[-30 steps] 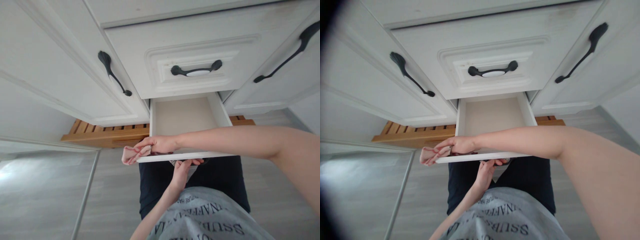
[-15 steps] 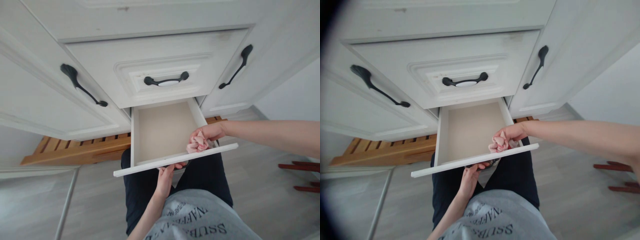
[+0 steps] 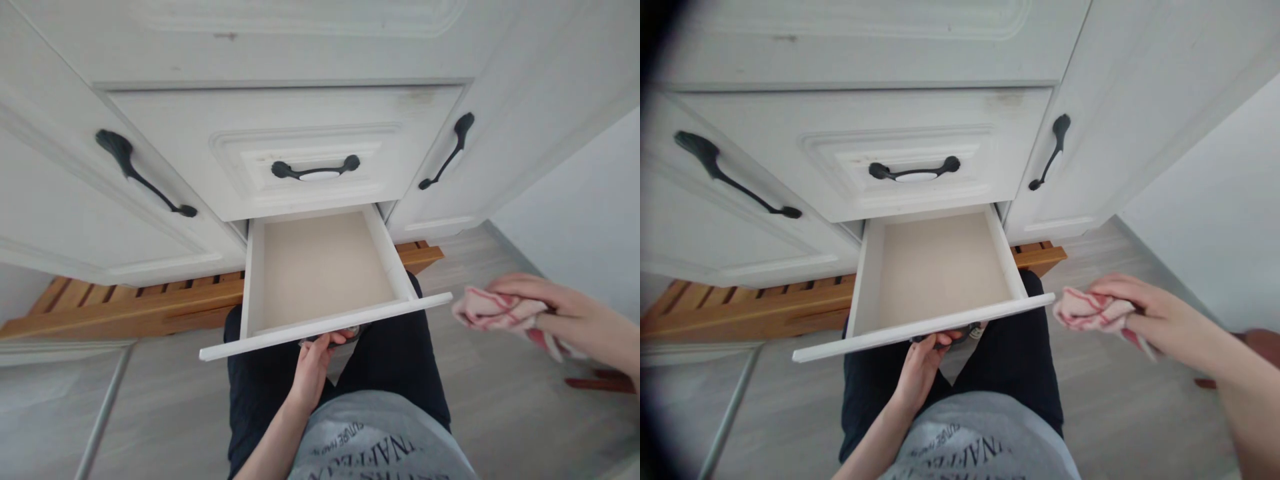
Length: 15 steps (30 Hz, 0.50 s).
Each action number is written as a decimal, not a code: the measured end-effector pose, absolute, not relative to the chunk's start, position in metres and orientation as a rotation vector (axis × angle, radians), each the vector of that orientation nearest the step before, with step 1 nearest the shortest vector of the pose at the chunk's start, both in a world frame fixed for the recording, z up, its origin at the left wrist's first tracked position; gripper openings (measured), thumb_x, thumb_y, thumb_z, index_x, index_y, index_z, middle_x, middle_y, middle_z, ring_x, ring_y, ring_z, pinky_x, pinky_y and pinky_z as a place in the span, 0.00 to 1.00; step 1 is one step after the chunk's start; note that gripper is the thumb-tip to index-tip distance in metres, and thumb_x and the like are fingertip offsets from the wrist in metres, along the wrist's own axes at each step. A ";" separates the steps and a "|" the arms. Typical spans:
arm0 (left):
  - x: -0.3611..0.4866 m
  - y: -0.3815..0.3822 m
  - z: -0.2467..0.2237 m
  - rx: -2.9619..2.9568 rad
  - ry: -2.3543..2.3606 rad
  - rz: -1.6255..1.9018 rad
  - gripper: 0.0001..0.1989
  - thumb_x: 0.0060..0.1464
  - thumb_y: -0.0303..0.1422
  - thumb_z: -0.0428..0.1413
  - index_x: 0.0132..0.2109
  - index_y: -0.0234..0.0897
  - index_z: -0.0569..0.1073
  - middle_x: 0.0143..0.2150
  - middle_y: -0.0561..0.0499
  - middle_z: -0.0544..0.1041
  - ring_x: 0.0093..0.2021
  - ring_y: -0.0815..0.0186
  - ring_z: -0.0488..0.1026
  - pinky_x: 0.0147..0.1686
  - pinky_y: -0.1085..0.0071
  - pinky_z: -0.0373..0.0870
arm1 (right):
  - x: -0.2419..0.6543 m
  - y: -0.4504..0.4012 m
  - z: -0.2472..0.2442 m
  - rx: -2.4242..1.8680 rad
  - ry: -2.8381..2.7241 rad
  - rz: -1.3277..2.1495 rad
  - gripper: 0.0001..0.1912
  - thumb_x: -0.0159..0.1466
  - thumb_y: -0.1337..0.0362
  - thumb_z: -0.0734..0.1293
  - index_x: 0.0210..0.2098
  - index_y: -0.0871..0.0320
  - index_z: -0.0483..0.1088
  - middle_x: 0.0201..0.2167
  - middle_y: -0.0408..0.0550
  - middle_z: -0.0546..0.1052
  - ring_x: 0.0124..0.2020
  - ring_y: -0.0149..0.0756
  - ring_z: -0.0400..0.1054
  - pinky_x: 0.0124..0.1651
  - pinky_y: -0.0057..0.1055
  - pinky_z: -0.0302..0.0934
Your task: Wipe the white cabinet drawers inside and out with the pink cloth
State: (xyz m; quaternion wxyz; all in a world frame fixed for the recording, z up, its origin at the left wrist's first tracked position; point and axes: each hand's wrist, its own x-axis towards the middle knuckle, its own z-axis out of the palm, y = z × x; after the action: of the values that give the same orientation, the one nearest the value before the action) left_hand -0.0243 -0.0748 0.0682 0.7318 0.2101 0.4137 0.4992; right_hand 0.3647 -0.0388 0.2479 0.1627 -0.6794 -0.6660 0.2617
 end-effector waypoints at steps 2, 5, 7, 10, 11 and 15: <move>-0.024 -0.073 0.073 0.459 0.888 1.085 0.15 0.61 0.42 0.61 0.34 0.36 0.85 0.43 0.42 0.87 0.52 0.54 0.81 0.53 0.64 0.71 | 0.337 -0.062 0.229 -1.948 -1.713 0.529 0.14 0.61 0.57 0.65 0.46 0.38 0.74 0.52 0.53 0.76 0.54 0.54 0.73 0.56 0.53 0.67; -0.025 -0.064 0.078 0.449 0.863 1.084 0.15 0.60 0.43 0.63 0.35 0.35 0.85 0.45 0.42 0.87 0.52 0.56 0.81 0.49 0.68 0.71 | 0.269 -0.071 0.196 -1.967 -1.602 0.120 0.19 0.67 0.57 0.62 0.56 0.45 0.71 0.51 0.58 0.71 0.55 0.58 0.69 0.58 0.58 0.66; -0.025 -0.051 0.077 0.426 0.855 1.103 0.15 0.59 0.44 0.65 0.35 0.35 0.85 0.44 0.42 0.87 0.51 0.58 0.81 0.47 0.71 0.71 | 0.228 -0.059 0.174 -1.973 -1.586 -0.058 0.25 0.67 0.60 0.61 0.62 0.53 0.69 0.49 0.61 0.68 0.53 0.58 0.66 0.56 0.57 0.66; -0.023 -0.022 0.073 0.338 0.833 1.151 0.16 0.53 0.45 0.69 0.34 0.33 0.85 0.42 0.43 0.87 0.47 0.63 0.80 0.44 0.74 0.71 | 0.198 -0.025 0.152 -1.920 -1.560 -0.175 0.28 0.67 0.61 0.61 0.66 0.58 0.65 0.51 0.63 0.66 0.53 0.57 0.65 0.55 0.54 0.67; -0.022 -0.011 0.073 0.308 0.822 1.172 0.18 0.51 0.46 0.70 0.35 0.33 0.85 0.41 0.43 0.87 0.45 0.65 0.80 0.42 0.76 0.71 | 0.195 -0.013 0.148 -1.879 -1.569 -0.177 0.29 0.68 0.60 0.61 0.67 0.57 0.65 0.52 0.62 0.66 0.53 0.56 0.65 0.55 0.53 0.68; -0.017 0.029 0.075 0.212 0.759 1.255 0.19 0.51 0.46 0.71 0.40 0.35 0.85 0.42 0.47 0.86 0.39 0.70 0.80 0.37 0.79 0.72 | 0.207 0.033 0.141 -1.753 -1.588 -0.187 0.30 0.68 0.62 0.60 0.69 0.56 0.62 0.50 0.60 0.65 0.54 0.56 0.65 0.57 0.55 0.67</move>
State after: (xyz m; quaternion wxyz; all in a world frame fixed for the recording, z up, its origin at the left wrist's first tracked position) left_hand -0.0171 0.0294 0.0749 0.7378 0.0967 0.3457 0.5717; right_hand 0.2073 0.0328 0.1409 0.3753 -0.6848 -0.6203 -0.0730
